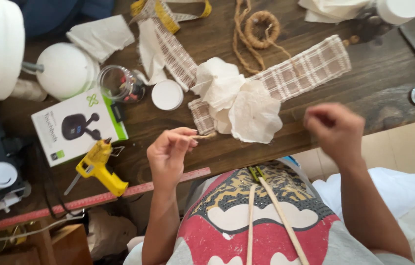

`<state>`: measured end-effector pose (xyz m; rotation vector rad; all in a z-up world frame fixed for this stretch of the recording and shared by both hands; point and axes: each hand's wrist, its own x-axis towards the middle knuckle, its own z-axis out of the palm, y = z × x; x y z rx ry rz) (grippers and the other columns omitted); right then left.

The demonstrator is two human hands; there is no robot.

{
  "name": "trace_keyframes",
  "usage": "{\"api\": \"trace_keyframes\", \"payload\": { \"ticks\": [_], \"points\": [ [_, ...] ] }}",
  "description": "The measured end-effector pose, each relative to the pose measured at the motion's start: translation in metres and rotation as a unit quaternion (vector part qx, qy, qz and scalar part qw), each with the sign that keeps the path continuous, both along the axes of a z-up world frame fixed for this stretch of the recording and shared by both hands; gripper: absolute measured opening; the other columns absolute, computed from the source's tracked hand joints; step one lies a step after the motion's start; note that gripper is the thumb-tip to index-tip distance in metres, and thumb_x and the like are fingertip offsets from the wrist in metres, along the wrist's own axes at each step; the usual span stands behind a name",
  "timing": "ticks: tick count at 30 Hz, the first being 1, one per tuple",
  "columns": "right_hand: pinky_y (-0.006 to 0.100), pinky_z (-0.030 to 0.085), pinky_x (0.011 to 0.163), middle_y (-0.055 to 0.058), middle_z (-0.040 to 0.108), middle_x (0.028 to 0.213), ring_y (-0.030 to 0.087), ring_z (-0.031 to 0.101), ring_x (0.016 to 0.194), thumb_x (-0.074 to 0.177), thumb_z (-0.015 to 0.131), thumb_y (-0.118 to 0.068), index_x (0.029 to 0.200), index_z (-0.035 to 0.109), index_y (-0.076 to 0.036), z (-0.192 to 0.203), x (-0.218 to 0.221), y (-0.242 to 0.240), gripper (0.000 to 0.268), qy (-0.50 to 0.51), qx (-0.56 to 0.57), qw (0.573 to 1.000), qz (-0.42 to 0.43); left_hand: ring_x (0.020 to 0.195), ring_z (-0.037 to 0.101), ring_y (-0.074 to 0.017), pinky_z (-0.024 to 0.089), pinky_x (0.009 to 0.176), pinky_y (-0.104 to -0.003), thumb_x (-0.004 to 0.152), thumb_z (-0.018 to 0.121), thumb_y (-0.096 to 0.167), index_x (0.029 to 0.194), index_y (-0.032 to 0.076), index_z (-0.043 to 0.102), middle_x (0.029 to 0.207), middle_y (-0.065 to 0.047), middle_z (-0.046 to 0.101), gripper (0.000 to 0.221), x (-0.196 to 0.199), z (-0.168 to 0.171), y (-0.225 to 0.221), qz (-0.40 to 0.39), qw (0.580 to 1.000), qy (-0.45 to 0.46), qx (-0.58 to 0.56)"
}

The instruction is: Assembling decorative fabric flowers using fabric scraps, a glue gun, twine, and beads

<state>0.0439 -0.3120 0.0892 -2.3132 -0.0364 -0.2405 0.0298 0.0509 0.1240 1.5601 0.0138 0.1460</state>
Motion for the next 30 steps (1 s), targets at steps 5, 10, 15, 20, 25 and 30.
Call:
{"api": "trace_keyframes", "payload": {
  "ticks": [5,10,15,20,25,30],
  "points": [
    [0.033,0.054,0.08,0.012,0.075,0.098,0.022,0.067,0.087,0.094,0.079,0.003,0.101,0.081,-0.002,-0.009,0.085,-0.034,0.008,-0.118,-0.082,0.989,-0.026,0.074,0.064,-0.0113,0.05,0.064,-0.021,0.099,0.068,0.023,0.088,0.006,0.071,0.098,-0.009,0.074,0.02,-0.017,-0.011,-0.011,0.025,0.997,0.007,0.067],
    [0.032,0.056,0.078,0.013,0.077,0.096,0.021,0.071,0.087,0.095,0.079,0.008,0.102,0.081,0.001,-0.034,0.179,-0.034,0.01,-0.172,-0.05,0.982,0.053,0.066,0.064,-0.0111,0.054,0.062,-0.023,0.105,0.058,0.023,0.098,0.002,0.068,0.082,-0.009,0.075,0.024,-0.034,-0.01,-0.027,0.083,0.993,0.062,0.054],
    [0.033,0.054,0.087,0.003,0.079,0.091,0.019,0.069,0.088,0.089,0.088,-0.006,0.097,0.084,-0.012,-0.065,0.209,-0.035,0.01,-0.114,-0.072,0.99,0.042,0.072,0.074,-0.0183,0.062,0.066,-0.027,0.101,0.061,0.022,0.103,0.0,0.069,0.081,-0.015,0.078,0.023,-0.047,-0.011,-0.052,0.094,0.986,0.133,-0.041],
    [0.044,0.051,0.101,0.018,0.074,0.115,0.032,0.069,0.111,0.088,0.09,-0.013,0.115,0.073,0.001,0.019,0.151,-0.002,0.035,-0.172,-0.036,0.971,0.16,0.069,0.073,-0.015,0.063,0.066,-0.025,0.1,0.063,0.016,0.105,-0.001,0.072,0.08,-0.012,0.078,0.02,-0.033,-0.006,-0.091,0.031,0.989,0.142,-0.031],
    [0.053,0.054,0.09,0.017,0.077,0.106,0.042,0.071,0.101,0.077,0.088,-0.02,0.129,0.07,-0.004,0.045,0.056,0.023,0.057,-0.049,0.097,0.906,0.41,0.056,0.07,-0.011,0.059,0.054,-0.026,0.094,0.07,0.01,0.091,0.006,0.079,0.063,-0.007,0.076,0.01,0.003,0.005,-0.131,-0.044,0.993,0.092,0.065],
    [0.038,0.054,0.079,0.003,0.07,0.087,0.028,0.07,0.084,0.095,0.07,-0.014,0.096,0.075,-0.014,0.044,0.036,-0.008,0.005,-0.081,0.024,0.942,0.325,0.057,0.072,-0.0099,0.06,0.058,-0.024,0.093,0.072,0.009,0.087,0.011,0.079,0.064,-0.002,0.076,0.009,0.018,-0.001,-0.152,-0.13,0.987,0.034,0.085]
  ]
}}
